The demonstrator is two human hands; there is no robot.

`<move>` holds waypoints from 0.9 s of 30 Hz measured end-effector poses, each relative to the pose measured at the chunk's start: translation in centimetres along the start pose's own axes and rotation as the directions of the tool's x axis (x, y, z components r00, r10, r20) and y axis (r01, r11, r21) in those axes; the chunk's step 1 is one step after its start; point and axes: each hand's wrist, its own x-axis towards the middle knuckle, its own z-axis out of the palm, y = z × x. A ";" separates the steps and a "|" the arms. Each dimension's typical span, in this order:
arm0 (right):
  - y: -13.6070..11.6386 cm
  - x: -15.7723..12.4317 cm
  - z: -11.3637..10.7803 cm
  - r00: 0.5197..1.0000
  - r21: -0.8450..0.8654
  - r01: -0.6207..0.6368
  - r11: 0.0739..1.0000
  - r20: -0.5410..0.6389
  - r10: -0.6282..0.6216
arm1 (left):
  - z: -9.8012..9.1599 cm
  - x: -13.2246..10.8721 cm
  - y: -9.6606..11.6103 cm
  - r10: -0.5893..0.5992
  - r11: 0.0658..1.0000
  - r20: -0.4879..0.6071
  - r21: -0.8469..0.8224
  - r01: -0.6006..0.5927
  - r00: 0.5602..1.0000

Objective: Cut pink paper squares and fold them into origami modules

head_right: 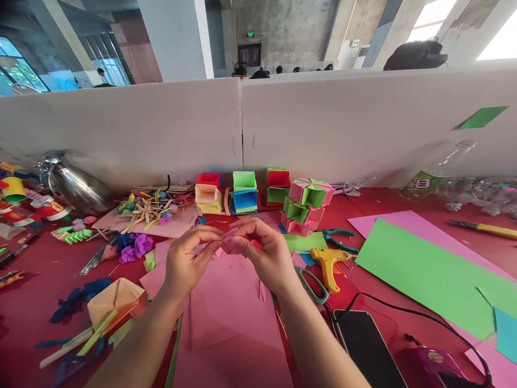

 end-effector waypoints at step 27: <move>-1.2 -0.6 -0.1 0.915 -0.529 0.386 0.755 0.113 -0.388 | 0.4 -1.0 0.4 -0.367 0.853 -0.021 -0.406 0.328 0.930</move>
